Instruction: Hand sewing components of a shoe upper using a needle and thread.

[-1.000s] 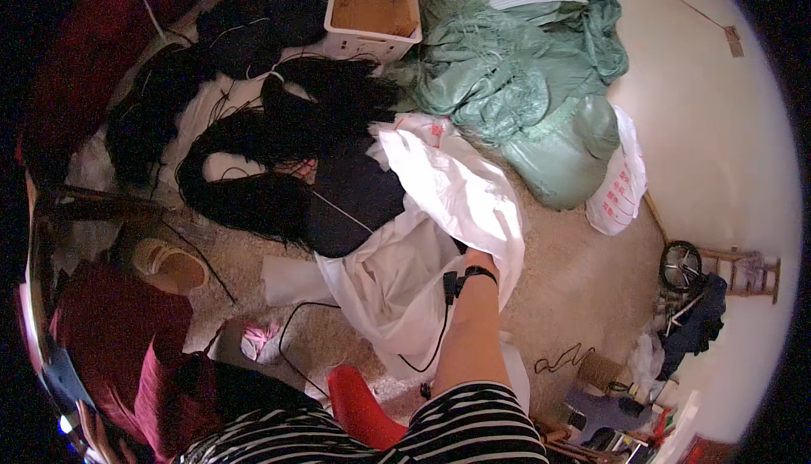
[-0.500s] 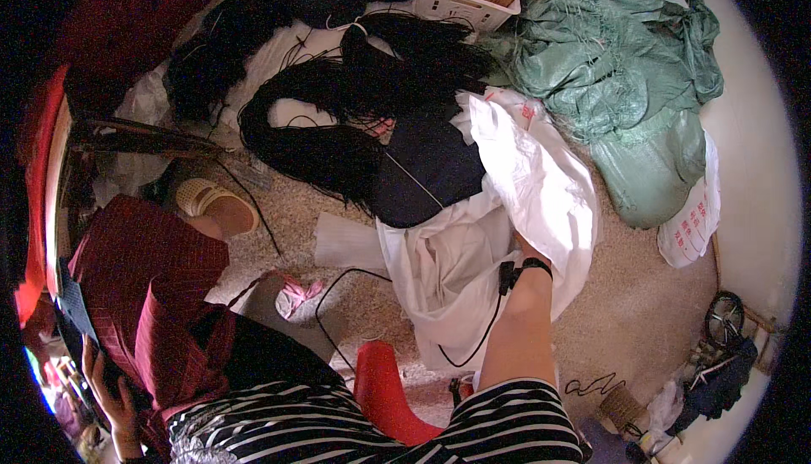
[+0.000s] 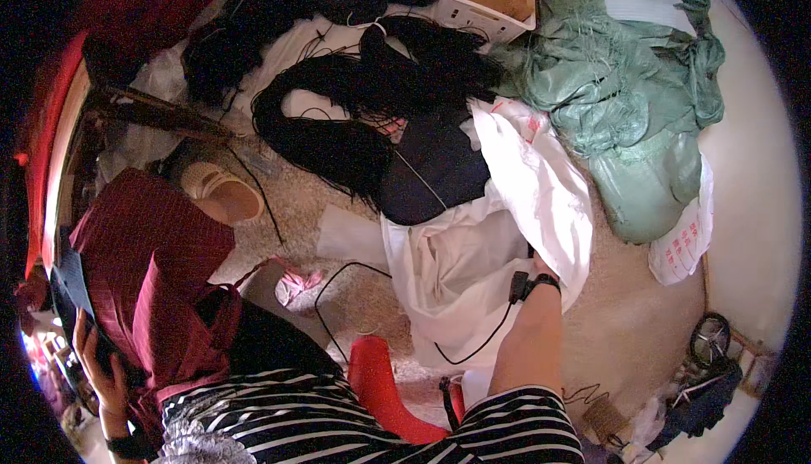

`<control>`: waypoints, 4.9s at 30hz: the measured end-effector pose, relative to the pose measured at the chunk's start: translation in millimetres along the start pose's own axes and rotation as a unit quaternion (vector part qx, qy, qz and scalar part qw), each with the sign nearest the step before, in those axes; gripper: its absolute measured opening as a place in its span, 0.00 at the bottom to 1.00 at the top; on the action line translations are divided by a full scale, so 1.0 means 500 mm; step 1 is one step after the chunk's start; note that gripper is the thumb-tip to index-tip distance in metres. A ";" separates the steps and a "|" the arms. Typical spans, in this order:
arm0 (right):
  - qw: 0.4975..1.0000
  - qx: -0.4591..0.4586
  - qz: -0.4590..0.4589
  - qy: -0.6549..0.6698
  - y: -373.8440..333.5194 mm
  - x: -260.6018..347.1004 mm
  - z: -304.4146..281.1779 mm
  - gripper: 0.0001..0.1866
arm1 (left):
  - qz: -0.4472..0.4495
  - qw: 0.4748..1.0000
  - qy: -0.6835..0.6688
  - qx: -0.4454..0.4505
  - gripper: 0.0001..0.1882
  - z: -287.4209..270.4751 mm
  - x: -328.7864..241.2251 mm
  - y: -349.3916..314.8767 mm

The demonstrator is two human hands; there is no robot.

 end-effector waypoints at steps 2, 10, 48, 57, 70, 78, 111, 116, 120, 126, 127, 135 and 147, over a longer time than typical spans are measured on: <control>1.000 -0.014 0.006 -0.015 -0.010 -0.006 0.004 0.24 | 0.009 1.000 0.002 0.007 0.24 -0.007 -0.005 0.008; 0.998 -0.019 -0.031 0.055 -0.152 0.002 -0.091 0.34 | 0.028 0.999 -0.023 -0.001 0.25 0.013 0.007 0.010; 0.989 -0.075 -0.117 -0.049 -0.377 0.538 -0.225 0.16 | 0.114 0.987 -0.083 -0.080 0.19 -0.025 0.024 0.055; 0.949 -0.040 -0.313 0.013 -0.306 0.857 -0.148 0.15 | 0.114 0.986 -0.106 -0.063 0.20 -0.018 0.020 0.066; 0.950 -0.011 -0.308 -0.060 -0.287 1.154 -0.066 0.12 | 0.048 0.992 -0.108 -0.034 0.21 -0.032 0.014 0.048; 0.939 -0.030 -0.343 -0.029 -0.293 1.144 -0.070 0.10 | 0.075 0.988 -0.124 -0.051 0.21 -0.032 0.021 0.055; 0.470 0.428 -0.764 -0.107 -1.191 1.053 -0.376 0.07 | 0.163 0.460 -0.873 -0.007 0.43 -0.019 0.073 0.050; 0.455 0.419 -0.772 -0.147 -1.215 1.068 -0.326 0.08 | 0.156 0.492 -0.856 -0.028 0.37 -0.008 0.081 0.025; 0.439 0.522 -0.724 -0.104 -1.243 1.072 -0.327 0.13 | 0.172 0.537 -0.819 0.110 0.31 -0.010 0.084 -0.011; 0.394 0.464 -0.764 -0.216 -1.239 1.064 -0.314 0.15 | 0.231 0.281 -0.932 0.005 0.35 0.026 0.075 0.000; 0.375 0.465 -0.772 -0.219 -1.232 1.061 -0.303 0.14 | 0.240 0.235 -0.942 -0.022 0.35 0.037 0.089 -0.006; 0.396 0.430 -0.745 -0.321 -1.190 1.033 -0.320 0.13 | 0.128 0.148 -0.978 -0.076 0.32 0.003 0.116 -0.007; 0.454 0.324 -0.692 -0.459 -1.074 0.965 -0.418 0.09 | 0.079 0.153 -0.963 -0.209 0.26 0.019 0.206 -0.025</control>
Point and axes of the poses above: each hand's wrist, its own y-axis towards the middle knuckle, its own z-axis out of the palm, x = y × z, the point moved 1 cm from there along y, towards the middle knuckle, and after that the axes turned 15 degrees about x, right-handed, at the moved point
